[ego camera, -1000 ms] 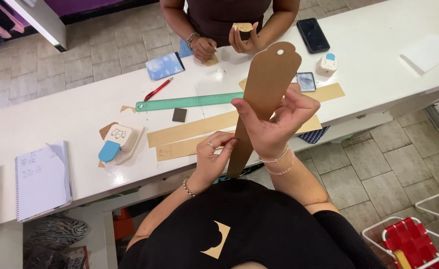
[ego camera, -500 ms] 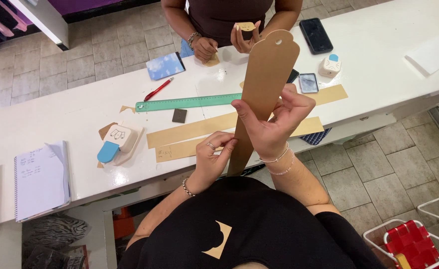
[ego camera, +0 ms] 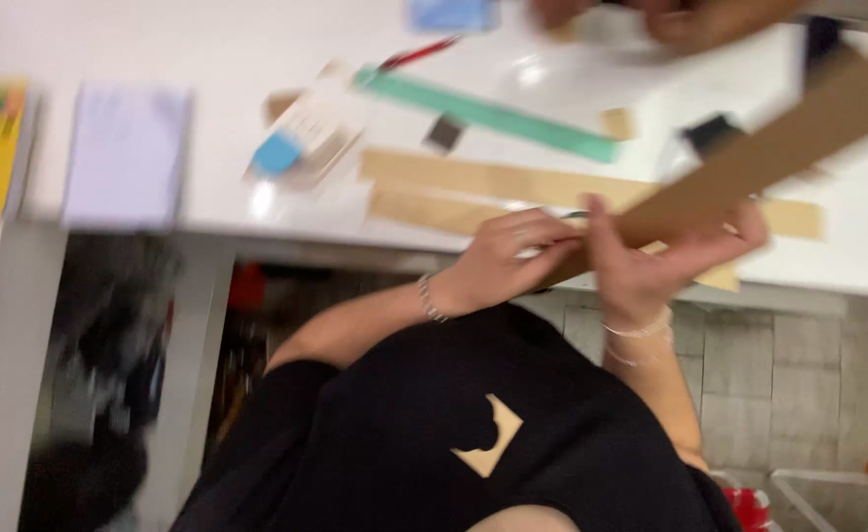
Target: The person cuts a long strip of brown paper using scissors, then uses a handheld punch tool to create tag shapes from the strip. They also use a stamp and ink pad to mark the tags. The person handles the paper strip, scissors, punch tool, and stamp throughout the process.
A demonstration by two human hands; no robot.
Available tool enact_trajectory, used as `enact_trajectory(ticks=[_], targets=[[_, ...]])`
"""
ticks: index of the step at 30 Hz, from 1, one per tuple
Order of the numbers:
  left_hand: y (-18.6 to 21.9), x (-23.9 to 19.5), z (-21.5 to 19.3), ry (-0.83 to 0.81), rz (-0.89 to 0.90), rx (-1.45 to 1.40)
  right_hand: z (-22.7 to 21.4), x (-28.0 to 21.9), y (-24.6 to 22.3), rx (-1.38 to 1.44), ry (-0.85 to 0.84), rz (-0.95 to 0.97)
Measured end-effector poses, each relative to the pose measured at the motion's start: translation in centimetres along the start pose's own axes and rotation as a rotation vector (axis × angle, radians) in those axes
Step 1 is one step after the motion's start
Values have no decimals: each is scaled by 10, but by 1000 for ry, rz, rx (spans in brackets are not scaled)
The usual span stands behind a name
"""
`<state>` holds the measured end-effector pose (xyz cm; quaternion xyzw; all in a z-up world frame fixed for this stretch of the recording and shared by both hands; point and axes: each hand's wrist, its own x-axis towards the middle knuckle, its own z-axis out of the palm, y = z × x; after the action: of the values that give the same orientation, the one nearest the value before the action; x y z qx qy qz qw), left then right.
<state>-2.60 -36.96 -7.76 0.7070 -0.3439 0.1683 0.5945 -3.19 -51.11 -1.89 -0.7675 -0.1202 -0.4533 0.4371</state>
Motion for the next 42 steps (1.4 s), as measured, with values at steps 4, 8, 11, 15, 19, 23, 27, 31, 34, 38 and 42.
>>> enact_trajectory(ticks=[4, 8, 11, 15, 19, 23, 27, 31, 34, 38, 42], targets=[[28, 0, -54, -144, -266, -37, -5, -38, 17, 110, -146, 90], [88, -13, -123, -965, -34, -404, -28, -59, 41, -30, -193, 141], [96, -28, -139, -1048, 275, -318, -33, -63, 51, -101, -235, 127], [87, -39, -133, -902, 146, -566, -31, -64, 59, -151, -238, 95], [77, -25, -139, -873, 79, -635, -27, -62, 60, -92, -268, 107], [73, -7, -162, -717, -23, -424, -29, -64, 65, -127, -411, 73], [57, -11, -149, -867, -7, -556, -21, -73, 63, -146, -429, 143], [34, -3, -149, -848, -65, -646, -18, -79, 64, -262, -441, 154], [15, -4, -162, -641, -14, -414, -18, -80, 64, -346, -449, 138], [-29, -32, -172, -536, -256, 449, -21, -84, 63, -424, -510, 175], [-54, -37, -181, -478, -382, 569, -19, -98, 64, -490, -519, 264]])
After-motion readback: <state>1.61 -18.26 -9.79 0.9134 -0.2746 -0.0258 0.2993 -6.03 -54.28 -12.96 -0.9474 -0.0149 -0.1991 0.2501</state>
